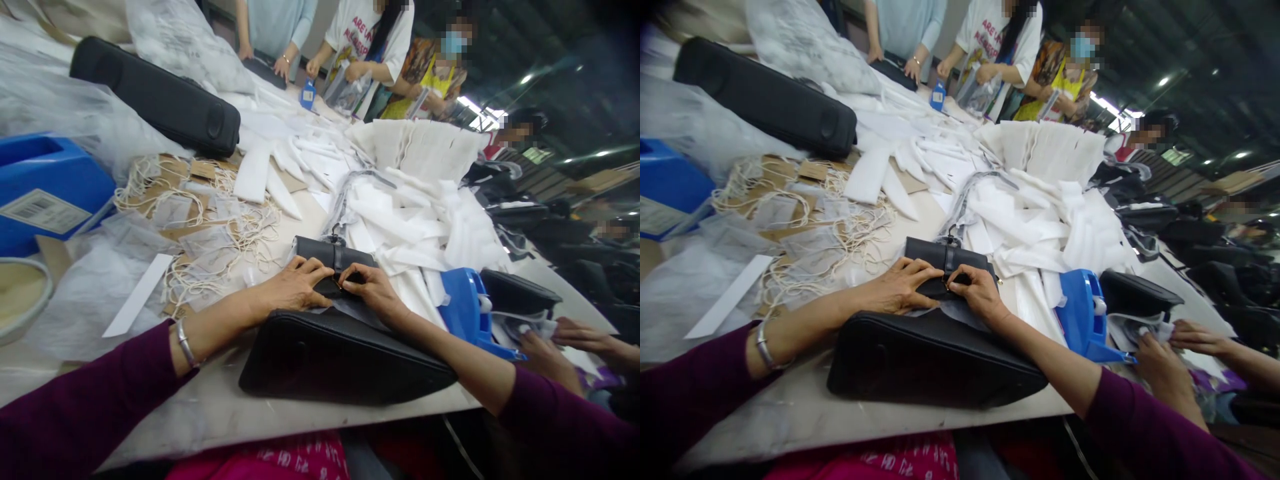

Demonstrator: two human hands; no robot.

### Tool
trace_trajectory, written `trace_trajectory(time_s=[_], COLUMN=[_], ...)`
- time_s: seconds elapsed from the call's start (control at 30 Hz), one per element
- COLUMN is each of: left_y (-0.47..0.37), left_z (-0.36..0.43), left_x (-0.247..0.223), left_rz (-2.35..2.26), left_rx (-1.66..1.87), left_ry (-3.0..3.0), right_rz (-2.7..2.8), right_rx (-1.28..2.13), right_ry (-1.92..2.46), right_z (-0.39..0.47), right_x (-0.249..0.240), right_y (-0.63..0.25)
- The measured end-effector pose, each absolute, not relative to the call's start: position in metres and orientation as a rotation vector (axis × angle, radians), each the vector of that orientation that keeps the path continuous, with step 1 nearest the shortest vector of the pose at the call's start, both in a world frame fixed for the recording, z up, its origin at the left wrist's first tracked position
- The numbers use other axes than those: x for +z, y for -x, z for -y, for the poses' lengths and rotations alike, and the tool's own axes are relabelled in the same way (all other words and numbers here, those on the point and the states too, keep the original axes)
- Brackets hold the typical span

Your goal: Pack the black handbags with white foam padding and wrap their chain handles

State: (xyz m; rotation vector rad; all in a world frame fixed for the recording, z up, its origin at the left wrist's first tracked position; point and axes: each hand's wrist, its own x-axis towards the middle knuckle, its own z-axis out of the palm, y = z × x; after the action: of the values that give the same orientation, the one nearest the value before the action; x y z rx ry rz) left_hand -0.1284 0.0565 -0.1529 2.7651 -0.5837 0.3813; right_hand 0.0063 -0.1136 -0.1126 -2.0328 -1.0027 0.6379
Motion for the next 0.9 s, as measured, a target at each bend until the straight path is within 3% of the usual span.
trace_trajectory(time_s=[0.9], left_y=[0.129], left_z=[-0.056], left_x=[-0.1609], left_rz=[0.609], left_rx=[0.435], left_ry=[-2.697], right_rz=[1.468], right_rx=[0.404], right_ry=[2.161], right_z=[0.1134], right_x=[-0.1147], right_y=[-0.0013])
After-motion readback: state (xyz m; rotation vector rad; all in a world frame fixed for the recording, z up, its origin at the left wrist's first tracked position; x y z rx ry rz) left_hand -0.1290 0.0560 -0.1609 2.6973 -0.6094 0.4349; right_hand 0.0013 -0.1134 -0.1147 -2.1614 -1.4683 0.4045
